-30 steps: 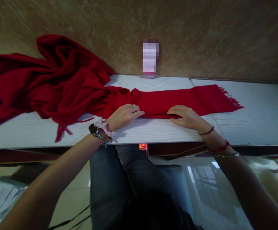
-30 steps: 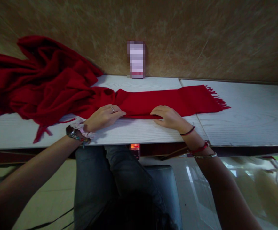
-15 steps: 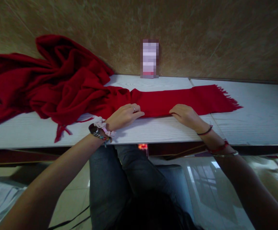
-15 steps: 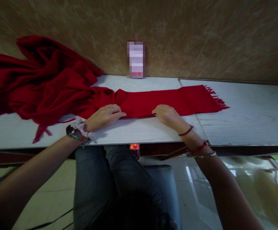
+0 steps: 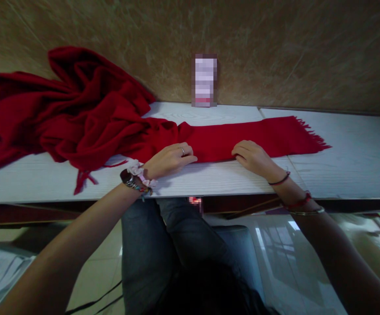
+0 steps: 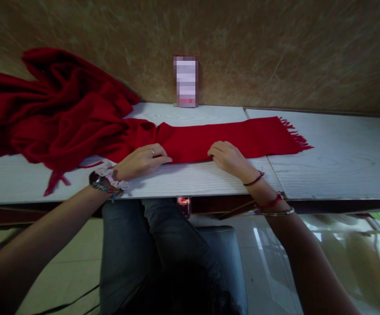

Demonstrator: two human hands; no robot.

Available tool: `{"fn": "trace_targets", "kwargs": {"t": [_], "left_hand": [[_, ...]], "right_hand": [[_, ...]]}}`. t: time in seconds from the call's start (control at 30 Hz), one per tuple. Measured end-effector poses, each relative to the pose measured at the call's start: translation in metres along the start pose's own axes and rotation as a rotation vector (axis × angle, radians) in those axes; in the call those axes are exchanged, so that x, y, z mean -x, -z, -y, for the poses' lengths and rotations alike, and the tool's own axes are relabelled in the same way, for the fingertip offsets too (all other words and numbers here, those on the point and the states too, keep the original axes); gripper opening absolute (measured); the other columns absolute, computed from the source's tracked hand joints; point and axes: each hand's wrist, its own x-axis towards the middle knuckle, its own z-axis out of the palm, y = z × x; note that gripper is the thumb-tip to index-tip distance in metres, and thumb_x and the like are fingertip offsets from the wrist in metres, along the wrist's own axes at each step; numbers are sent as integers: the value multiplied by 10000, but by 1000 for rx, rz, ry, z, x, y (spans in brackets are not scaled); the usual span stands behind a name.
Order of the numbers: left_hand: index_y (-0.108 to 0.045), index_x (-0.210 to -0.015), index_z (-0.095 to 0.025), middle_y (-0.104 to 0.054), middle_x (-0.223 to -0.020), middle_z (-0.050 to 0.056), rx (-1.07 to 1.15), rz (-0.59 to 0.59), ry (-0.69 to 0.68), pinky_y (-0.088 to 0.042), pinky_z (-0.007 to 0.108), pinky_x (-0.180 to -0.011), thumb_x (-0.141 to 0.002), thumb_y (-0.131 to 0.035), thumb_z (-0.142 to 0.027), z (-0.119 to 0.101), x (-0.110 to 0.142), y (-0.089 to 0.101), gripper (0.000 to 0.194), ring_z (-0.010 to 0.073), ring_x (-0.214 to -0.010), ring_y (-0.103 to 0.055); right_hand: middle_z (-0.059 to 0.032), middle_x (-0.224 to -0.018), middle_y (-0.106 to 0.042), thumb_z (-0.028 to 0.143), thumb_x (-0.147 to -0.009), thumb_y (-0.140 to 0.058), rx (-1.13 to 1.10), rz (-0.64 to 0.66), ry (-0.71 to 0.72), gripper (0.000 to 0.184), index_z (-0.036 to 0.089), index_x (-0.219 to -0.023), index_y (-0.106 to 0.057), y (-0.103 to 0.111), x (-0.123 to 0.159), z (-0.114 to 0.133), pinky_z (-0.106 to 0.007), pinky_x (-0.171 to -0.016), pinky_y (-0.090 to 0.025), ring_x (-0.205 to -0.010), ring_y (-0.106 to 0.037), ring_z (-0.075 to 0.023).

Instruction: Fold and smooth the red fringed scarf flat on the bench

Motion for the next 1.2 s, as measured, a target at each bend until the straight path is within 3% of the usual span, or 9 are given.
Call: {"fn": "trace_targets", "kwargs": {"t": [0.23,0.4,0.5,0.57,0.67,0.77,0.93,1.07,1.2], "left_hand": [[-593,-1057,-156,-565,-1095,102,54,90,102,-448,302,-808,-813,-438,-106,-1,-2,-2,294,182,-971,-528],[-413,-1282,-177,-387,-1372,77,186,257,140,-297,345,-1013,-866,-378,-182,2,-1,-4,418,182,-1261,-333],[-328,-1337,-240,-304,-1428,26,249,366,142,-233,377,-1047,-910,-298,-224,3,1,-6,428,172,-1317,-230],[-316,-1341,-274,-272,-1442,12,254,377,132,-209,414,-1053,-916,-293,-245,3,2,-6,426,181,-1326,-209],[-349,-1324,-269,-320,-1420,22,236,326,122,-232,426,-1040,-909,-327,-241,3,3,-8,416,183,-1309,-254],[-446,-1257,-219,-466,-1322,39,207,231,82,-297,381,-1015,-898,-356,-195,3,2,-9,371,158,-1233,-384],[-601,-1045,-176,-643,-1021,59,104,33,66,-453,265,-813,-896,-357,-153,2,2,-7,286,128,-937,-575],[-630,-944,-164,-617,-833,51,25,-20,57,-458,230,-670,-887,-376,-136,0,2,-4,261,122,-764,-557],[-627,-937,-141,-565,-789,58,38,-59,48,-440,220,-620,-883,-366,-107,0,1,-3,268,126,-730,-510]], "right_hand": [[-108,-974,-610,76,-767,-433,-156,90,-34,160,176,-837,-537,-1,-1,2,-390,-831,-409,-963,-536,-231],[-131,-1074,-596,64,-755,-420,-232,66,-93,179,181,-842,-522,-2,0,2,-425,-888,-397,-1055,-520,-236],[-125,-1060,-610,62,-735,-429,-283,114,-103,179,184,-816,-530,-2,0,1,-407,-860,-429,-1038,-543,-232],[-112,-1029,-627,55,-726,-430,-296,112,-99,184,188,-790,-540,-1,1,-1,-397,-860,-437,-1031,-554,-225],[-111,-1004,-642,49,-721,-433,-298,67,-93,198,177,-794,-565,-1,2,-3,-390,-855,-450,-1015,-569,-220],[-120,-1061,-634,82,-754,-457,-264,60,-80,216,161,-896,-599,-2,2,-4,-404,-866,-448,-1027,-567,-222],[-81,-990,-671,165,-833,-467,-126,61,1,192,183,-902,-646,-6,0,-2,-428,-915,-394,-978,-587,-208],[-59,-835,-685,157,-837,-468,-71,-6,20,191,181,-833,-657,-7,-2,0,-396,-854,-411,-812,-607,-190],[-55,-751,-665,143,-827,-466,-56,-62,28,195,170,-762,-649,-7,-3,1,-370,-803,-415,-750,-582,-189]]}}
